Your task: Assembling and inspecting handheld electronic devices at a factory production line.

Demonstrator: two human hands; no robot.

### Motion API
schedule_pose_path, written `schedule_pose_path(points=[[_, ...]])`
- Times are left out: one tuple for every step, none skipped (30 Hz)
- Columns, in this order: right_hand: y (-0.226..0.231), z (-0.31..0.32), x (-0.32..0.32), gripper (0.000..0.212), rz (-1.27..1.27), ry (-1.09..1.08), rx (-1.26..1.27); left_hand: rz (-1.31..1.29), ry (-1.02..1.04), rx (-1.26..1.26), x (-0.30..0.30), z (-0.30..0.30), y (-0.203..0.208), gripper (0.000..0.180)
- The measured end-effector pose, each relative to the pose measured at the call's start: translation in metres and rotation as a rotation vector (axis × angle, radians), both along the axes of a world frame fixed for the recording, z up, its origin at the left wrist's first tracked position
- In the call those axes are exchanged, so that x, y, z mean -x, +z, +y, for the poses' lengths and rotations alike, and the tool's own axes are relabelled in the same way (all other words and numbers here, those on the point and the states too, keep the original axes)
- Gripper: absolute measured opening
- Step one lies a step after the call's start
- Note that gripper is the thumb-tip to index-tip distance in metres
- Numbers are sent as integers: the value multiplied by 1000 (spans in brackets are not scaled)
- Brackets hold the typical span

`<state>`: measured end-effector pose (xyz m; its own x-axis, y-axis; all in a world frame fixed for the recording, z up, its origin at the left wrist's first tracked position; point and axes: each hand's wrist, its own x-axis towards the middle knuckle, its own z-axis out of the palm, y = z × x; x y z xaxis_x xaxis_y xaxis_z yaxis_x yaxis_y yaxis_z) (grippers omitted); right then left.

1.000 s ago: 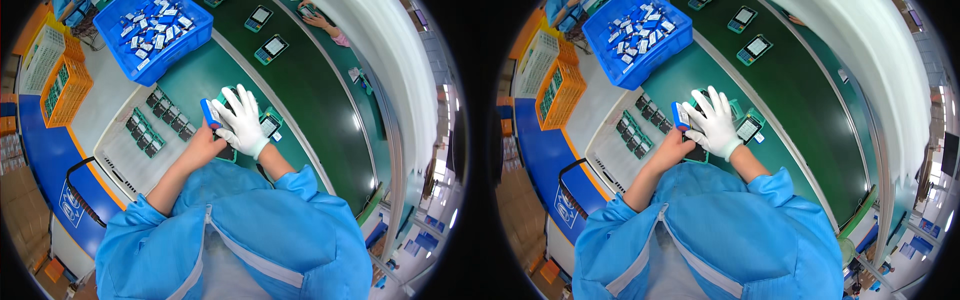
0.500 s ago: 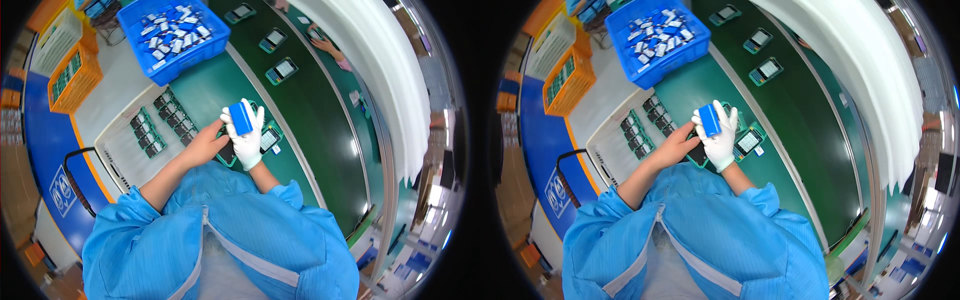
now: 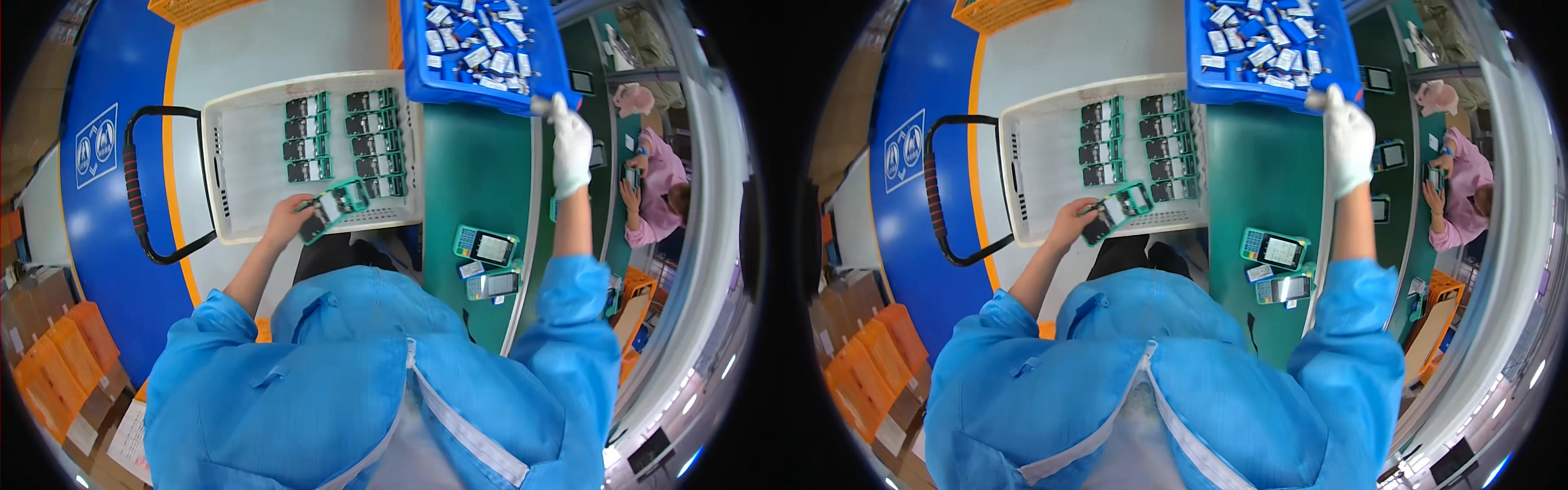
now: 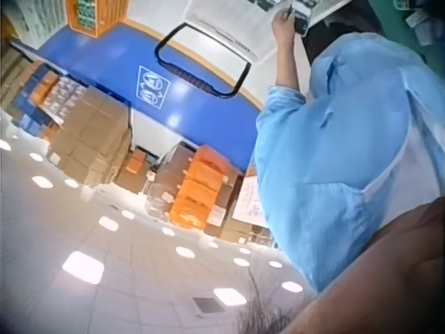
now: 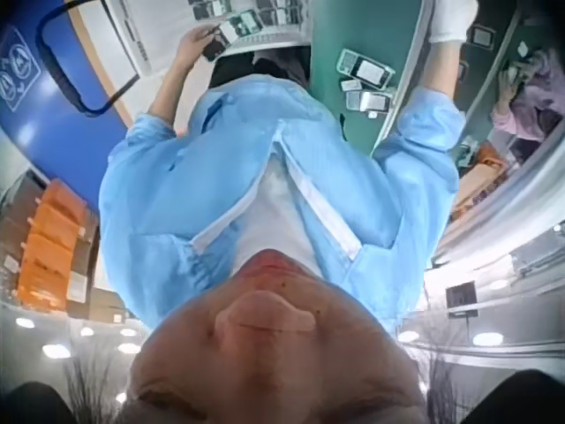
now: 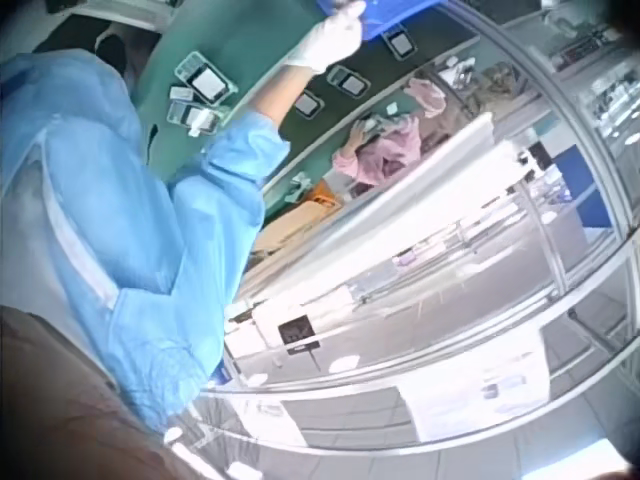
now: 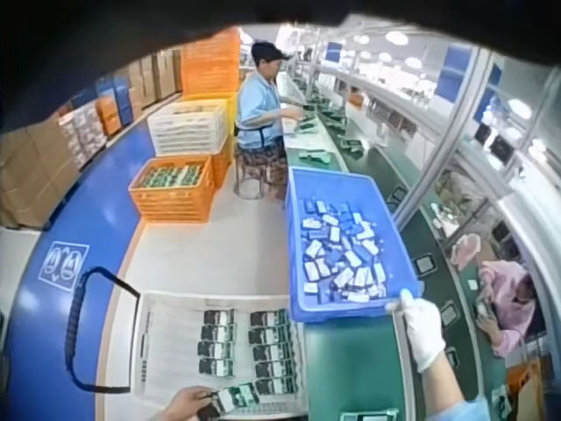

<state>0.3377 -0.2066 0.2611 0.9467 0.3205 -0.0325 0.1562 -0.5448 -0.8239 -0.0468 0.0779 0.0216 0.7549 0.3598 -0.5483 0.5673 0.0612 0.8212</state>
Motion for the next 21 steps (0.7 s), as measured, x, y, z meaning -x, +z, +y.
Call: schedule_pose_path(points=[[-22,1,-36,48,-80,25,122,19,-4,23,2,14,-14,33],[-43,4,-64,46,-56,101,148,120,52,98,4,24,-28,31],[-61,7,-85,44,-33,175,174,219,105,173,3,36,-45,30],[-74,20,-97,43,-108,177,388,242,106,196,10,47,-75,30],[-85,27,-106,42,-185,178,605,261,101,216,15,56,-105,30],[-105,26,-112,44,-225,323,563,285,74,254,19,62,-139,31],[-114,35,-110,44,-207,335,581,310,57,290,23,67,-168,32],[-115,47,-102,44,-170,292,507,373,67,311,29,70,-194,33],[-113,48,-94,44,-137,235,440,398,95,324,32,72,-217,34],[-113,45,-90,44,-157,230,412,408,113,332,31,72,-235,34],[-112,39,-81,37,-185,227,345,416,129,337,30,71,-252,35],[-107,40,-69,33,-228,212,298,420,113,358,31,71,-271,35],[-102,43,-55,29,-272,199,246,432,126,301,34,72,-288,35],[-97,41,-43,26,-445,237,363,441,138,241,35,72,-304,35],[-91,38,-30,24,-620,275,482,438,121,253,33,70,-316,35],[-82,33,-14,24,-694,286,619,521,105,34,33,69,-326,36],[-77,22,-3,25,-724,297,692,593,89,-191,32,69,-333,38],[-71,10,10,25,-686,292,699,670,92,-246,36,73,-344,41],[-69,-2,21,26,-648,288,698,749,102,-307,46,79,-353,46],[-70,-16,31,27,-573,281,685,841,27,-341,55,84,-358,47],[-70,-34,40,27,-505,267,681,922,-55,-374,62,87,-360,49]])
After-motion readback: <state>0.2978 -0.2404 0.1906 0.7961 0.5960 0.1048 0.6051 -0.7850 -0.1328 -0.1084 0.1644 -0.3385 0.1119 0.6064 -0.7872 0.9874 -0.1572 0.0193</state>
